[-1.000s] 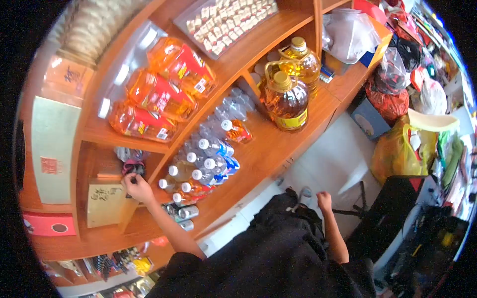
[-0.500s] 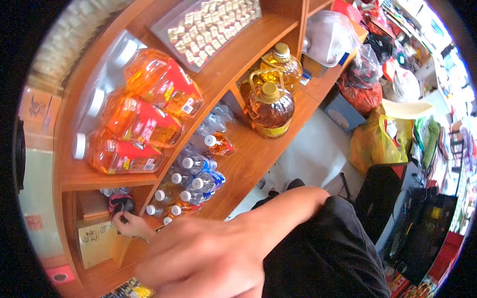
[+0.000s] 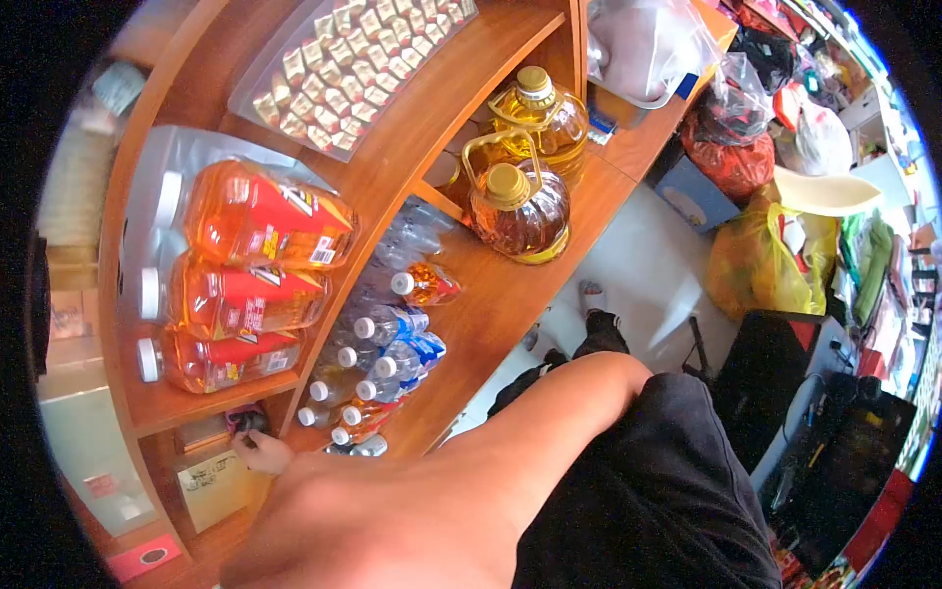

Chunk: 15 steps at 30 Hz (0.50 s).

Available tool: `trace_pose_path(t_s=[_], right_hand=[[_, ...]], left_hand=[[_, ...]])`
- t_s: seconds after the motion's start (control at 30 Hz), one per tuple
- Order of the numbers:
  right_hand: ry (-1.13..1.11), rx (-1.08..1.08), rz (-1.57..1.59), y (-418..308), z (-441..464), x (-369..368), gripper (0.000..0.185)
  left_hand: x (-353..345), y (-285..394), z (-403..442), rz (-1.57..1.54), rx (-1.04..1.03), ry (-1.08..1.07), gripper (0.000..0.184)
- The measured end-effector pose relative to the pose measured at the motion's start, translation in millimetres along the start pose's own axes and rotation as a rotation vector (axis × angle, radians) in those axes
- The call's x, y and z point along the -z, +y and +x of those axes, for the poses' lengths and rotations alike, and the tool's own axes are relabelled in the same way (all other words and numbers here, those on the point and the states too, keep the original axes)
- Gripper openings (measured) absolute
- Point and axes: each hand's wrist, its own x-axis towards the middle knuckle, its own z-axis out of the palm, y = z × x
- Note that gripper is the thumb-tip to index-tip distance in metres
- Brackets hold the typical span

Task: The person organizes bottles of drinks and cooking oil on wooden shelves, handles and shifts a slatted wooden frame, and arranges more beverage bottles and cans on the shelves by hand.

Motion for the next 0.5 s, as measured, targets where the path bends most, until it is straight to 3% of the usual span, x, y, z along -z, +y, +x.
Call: trace_pose_path(t_s=[0.07,0.17,0.27,0.3,0.43,0.5], right_hand=[[-0.067,0.044,-0.013,-10.0,10.8,17.3,0.022],[0.054,0.087,0.02,-24.6,20.5,25.8,0.024],[0.113,0.116,0.11,-35.0,38.6,39.1,0.028],[0.117,0.078,0.152,-39.5,37.8,41.6,0.029],[0.072,-0.089,0.337,-62.6,36.9,58.5,0.038],[-0.053,-0.182,0.476,-75.5,53.4,82.1,0.051]], left_hand=[[-1.4,3.0,2.2,0.054,0.074,-0.026,0.015],[-5.9,-19.5,5.3,0.078,0.003,-0.058,0.021],[-9.2,11.0,3.9,0.251,0.018,-0.174,0.029],[-9.1,32.3,4.6,0.173,0.164,-0.252,0.038],[-0.4,62.7,-0.8,0.199,0.033,-0.336,0.04],[8.7,67.1,-4.5,0.182,0.087,-0.393,0.038]])
